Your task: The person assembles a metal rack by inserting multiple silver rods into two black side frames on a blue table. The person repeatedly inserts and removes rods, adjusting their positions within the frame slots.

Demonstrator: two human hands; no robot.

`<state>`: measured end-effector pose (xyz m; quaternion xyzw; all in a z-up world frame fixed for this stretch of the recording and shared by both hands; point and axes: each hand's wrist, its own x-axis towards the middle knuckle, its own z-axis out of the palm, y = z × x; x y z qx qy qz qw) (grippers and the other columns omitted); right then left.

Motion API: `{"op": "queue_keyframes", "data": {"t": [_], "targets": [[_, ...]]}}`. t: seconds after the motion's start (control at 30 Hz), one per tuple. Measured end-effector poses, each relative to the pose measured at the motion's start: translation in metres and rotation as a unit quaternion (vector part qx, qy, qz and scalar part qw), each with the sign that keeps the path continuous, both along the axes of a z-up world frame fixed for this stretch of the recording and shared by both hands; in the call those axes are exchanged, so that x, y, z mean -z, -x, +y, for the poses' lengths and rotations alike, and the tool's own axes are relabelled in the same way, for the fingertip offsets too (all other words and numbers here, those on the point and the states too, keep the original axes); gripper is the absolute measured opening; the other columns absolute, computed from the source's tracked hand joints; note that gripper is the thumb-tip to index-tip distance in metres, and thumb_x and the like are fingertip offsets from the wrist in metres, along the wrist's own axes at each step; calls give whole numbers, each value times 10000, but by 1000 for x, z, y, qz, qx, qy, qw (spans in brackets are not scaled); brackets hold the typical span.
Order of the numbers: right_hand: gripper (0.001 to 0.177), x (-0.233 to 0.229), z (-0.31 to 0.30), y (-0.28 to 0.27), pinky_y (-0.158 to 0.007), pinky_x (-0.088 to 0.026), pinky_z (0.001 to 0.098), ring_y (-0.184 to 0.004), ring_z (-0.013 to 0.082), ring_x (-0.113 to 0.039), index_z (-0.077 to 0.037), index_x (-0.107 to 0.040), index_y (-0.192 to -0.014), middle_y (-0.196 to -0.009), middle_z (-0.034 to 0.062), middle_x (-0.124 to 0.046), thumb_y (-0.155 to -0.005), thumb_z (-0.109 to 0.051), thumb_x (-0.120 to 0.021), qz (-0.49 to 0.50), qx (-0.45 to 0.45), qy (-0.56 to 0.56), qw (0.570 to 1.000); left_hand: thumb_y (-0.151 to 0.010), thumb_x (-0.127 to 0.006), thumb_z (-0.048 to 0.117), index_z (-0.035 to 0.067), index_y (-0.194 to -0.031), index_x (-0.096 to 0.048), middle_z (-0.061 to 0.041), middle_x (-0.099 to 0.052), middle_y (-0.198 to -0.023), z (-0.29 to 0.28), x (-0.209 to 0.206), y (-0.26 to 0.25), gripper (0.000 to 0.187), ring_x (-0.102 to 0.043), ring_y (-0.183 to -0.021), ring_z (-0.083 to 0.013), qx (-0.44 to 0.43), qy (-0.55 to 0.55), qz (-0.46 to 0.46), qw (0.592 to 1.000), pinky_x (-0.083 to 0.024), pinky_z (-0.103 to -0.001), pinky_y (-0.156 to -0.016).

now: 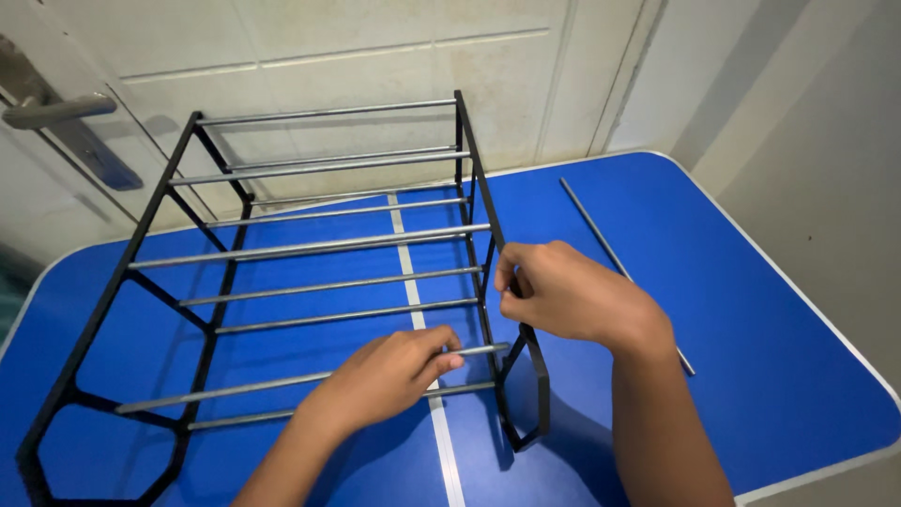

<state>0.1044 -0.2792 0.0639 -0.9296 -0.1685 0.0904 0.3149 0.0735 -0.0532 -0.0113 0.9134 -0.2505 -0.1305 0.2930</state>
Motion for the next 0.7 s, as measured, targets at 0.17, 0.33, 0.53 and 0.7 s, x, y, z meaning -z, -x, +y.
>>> {"op": "queue_keyframes", "data": {"t": [0.17,0.33,0.53,0.7], "targets": [[140,2,-3,0,-579,-534,379,-577,235,-684,-28,-702,-887,-656,127,-715,-824,-153,-706,-11,-15,-3,1000,-961,-614,234,90,-1115,-678,-107,-684,-990,14,-23,13,220,-668,-933,-338,18,59,-118,991,-531,-434,-765],[193,-2,-5,1,-599,-527,397,-603,251,-674,-60,-708,-928,-675,118,-717,-896,-249,-681,-20,-20,30,999,-895,-723,138,57,-1080,-713,-104,-660,-1013,32,-52,30,202,-683,-891,-300,-31,139,-315,938,-555,-380,-737],[249,-10,-8,13,-616,-549,387,-633,239,-687,-96,-705,-1034,-694,99,-728,-895,-301,-688,-41,-7,23,999,-932,-789,58,33,-1094,-711,-78,-606,-948,73,-62,70,182,-614,-844,-159,-179,273,-506,798,-514,-265,-701],[288,-21,-10,31,-613,-552,380,-608,250,-680,-100,-702,-1091,-666,129,-723,-917,-329,-719,-62,39,6,997,-1157,-727,97,33,-1192,-565,-43,-600,-1030,98,-52,81,177,-574,-813,-104,-210,497,-551,637,-474,-224,-708]]}}
